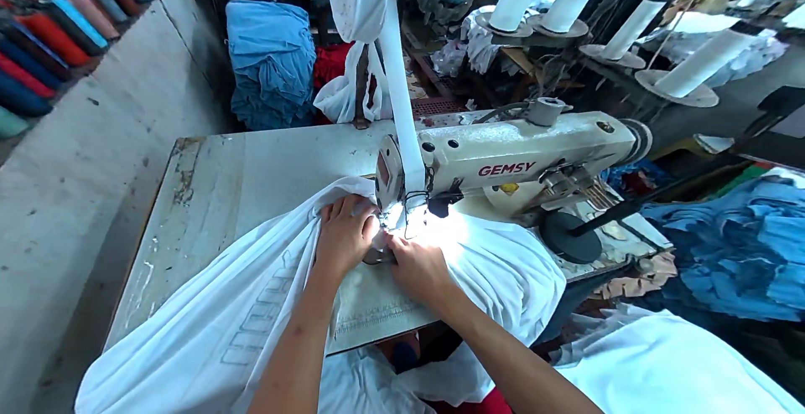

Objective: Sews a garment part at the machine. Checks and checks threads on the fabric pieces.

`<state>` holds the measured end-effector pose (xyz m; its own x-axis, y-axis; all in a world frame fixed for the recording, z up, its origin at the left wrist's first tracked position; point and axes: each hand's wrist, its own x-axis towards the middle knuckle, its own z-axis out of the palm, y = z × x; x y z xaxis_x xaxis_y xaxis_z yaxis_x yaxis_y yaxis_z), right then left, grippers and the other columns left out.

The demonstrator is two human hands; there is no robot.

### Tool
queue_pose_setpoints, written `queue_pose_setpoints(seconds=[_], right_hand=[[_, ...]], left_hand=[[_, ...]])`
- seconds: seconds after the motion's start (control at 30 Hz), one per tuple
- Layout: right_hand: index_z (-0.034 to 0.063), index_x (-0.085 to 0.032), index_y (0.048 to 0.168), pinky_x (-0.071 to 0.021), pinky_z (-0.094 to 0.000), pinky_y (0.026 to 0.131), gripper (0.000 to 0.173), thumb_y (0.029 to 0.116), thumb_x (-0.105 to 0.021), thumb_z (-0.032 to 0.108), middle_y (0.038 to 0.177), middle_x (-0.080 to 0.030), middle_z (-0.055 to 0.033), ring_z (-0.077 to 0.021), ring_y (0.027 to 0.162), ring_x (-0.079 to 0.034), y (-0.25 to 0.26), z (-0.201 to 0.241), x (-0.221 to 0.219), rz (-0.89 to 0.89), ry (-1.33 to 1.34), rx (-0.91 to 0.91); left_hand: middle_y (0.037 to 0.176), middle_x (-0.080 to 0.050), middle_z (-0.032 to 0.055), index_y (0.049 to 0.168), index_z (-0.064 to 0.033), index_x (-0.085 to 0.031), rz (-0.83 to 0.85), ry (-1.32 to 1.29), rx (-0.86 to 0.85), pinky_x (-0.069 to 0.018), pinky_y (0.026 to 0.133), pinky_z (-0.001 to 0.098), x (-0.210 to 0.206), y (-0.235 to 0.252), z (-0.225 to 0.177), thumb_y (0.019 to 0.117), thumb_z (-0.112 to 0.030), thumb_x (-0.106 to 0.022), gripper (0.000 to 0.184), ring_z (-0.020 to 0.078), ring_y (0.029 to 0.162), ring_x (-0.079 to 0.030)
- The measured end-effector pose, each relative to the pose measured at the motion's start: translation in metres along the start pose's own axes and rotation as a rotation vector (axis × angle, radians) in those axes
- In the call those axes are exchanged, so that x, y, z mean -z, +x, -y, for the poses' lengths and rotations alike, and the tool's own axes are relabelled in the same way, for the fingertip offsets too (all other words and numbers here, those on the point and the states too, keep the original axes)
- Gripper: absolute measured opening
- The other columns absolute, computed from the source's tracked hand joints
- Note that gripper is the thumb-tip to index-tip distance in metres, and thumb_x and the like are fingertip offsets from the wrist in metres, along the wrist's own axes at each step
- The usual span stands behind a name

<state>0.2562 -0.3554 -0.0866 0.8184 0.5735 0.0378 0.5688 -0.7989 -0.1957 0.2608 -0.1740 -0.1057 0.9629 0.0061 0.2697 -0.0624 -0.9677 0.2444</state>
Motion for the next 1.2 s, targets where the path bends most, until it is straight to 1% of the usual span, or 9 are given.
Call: queue_pose_setpoints(seconds=[0.23,0.57,0.67,0.7,0.77,0.87,0.97,1.07,1.2], right_hand=[[0.0103,-0.071,0.115,-0.0541,-0.0502,0.060,0.029,0.0889,-0.061,0.013,0.090,-0.073,-0.0110,-0.0315,0.078,-0.072,0.001,-0.005,-0.004,-0.083,-0.001,0.031],[0.0141,-0.068,0.130,-0.0535,-0.0519,0.059,0.041,0.0894,-0.059,0.013,0.091,-0.074,-0.0120,-0.0340,0.075,-0.071,0.003,-0.026,-0.003,-0.053,-0.045,0.165],[0.0094,-0.075,0.111,-0.0533,-0.0547,0.053,0.028,0.0879,-0.064,0.018,0.075,-0.070,-0.0137,-0.0355,0.065,-0.070,0.005,-0.052,-0.004,-0.212,-0.024,0.198],[0.0056,-0.076,0.103,-0.0535,-0.0575,0.055,0.024,0.0898,-0.064,0.022,0.075,-0.070,-0.0169,-0.0384,0.068,-0.071,0.010,-0.063,-0.002,-0.225,-0.014,0.157],[0.0029,-0.074,0.111,-0.0544,-0.0630,0.070,0.040,0.0974,-0.058,0.037,0.091,-0.073,-0.0226,-0.0430,0.086,-0.072,0.021,-0.079,0.014,-0.098,0.025,-0.008],[0.0018,-0.071,0.108,-0.0561,-0.0570,0.085,0.054,0.0936,-0.059,0.052,0.102,-0.073,-0.0201,-0.0355,0.098,-0.072,0.037,-0.099,0.015,-0.115,0.117,-0.037],[0.0010,-0.072,0.107,-0.0552,-0.0527,0.091,0.042,0.0960,-0.057,0.038,0.105,-0.073,-0.0203,-0.0338,0.103,-0.071,0.040,-0.101,0.012,-0.117,0.115,0.089],[-0.0001,-0.073,0.102,-0.0569,-0.0536,0.085,0.035,0.0955,-0.057,0.031,0.099,-0.073,-0.0215,-0.0356,0.096,-0.073,0.041,-0.104,0.007,-0.218,0.069,0.170],[-0.0006,-0.072,0.104,-0.0583,-0.0347,0.091,0.032,0.0869,-0.073,0.026,0.099,-0.075,-0.0121,-0.0157,0.097,-0.072,0.053,-0.107,-0.006,-0.403,0.377,0.182]], left_hand=[[0.147,-0.054,0.0072,0.127,-0.0264,-0.071,0.043,0.007,0.086,-0.0288,0.116,0.0566,0.002,0.013,0.002,0.1057,-0.041,-0.044,0.037,0.0298,0.141,-0.044],[0.140,-0.059,0.0076,0.120,-0.0255,-0.073,-0.055,0.010,0.107,-0.0331,0.112,0.0577,-0.004,0.026,0.014,0.1059,-0.045,-0.045,0.037,0.0299,0.135,-0.050],[0.141,-0.059,0.0091,0.120,-0.0250,-0.074,-0.078,-0.009,0.131,-0.0319,0.113,0.0597,-0.005,0.032,0.021,0.1061,-0.053,-0.041,0.045,0.0313,0.136,-0.050],[0.142,-0.059,0.0095,0.121,-0.0249,-0.073,-0.076,-0.012,0.144,-0.0317,0.113,0.0610,-0.005,0.035,0.023,0.1063,-0.055,-0.038,0.049,0.0317,0.136,-0.050],[0.144,-0.058,0.0077,0.127,-0.0276,-0.071,-0.072,-0.016,0.173,-0.0296,0.115,0.0630,-0.005,0.040,0.025,0.1066,-0.059,-0.030,0.055,0.0309,0.138,-0.049],[0.146,-0.058,0.0045,0.131,-0.0302,-0.069,-0.103,-0.026,0.210,-0.0292,0.116,0.0626,-0.006,0.046,0.025,0.1048,-0.065,-0.025,0.061,0.0289,0.139,-0.049],[0.150,-0.054,0.0068,0.135,-0.0272,-0.066,-0.067,-0.016,0.240,-0.0268,0.117,0.0631,-0.007,0.051,0.026,0.1004,-0.072,-0.030,0.067,0.0313,0.141,-0.046],[0.152,-0.051,0.0102,0.138,-0.0251,-0.064,-0.041,-0.016,0.240,-0.0259,0.116,0.0651,-0.009,0.053,0.027,0.0923,-0.070,-0.052,0.066,0.0343,0.141,-0.045],[0.144,-0.057,0.0070,0.124,-0.0332,-0.072,-0.097,-0.058,0.256,-0.0302,0.113,0.0639,-0.009,0.058,0.024,0.0932,-0.057,-0.063,0.040,0.0319,0.135,-0.049]])
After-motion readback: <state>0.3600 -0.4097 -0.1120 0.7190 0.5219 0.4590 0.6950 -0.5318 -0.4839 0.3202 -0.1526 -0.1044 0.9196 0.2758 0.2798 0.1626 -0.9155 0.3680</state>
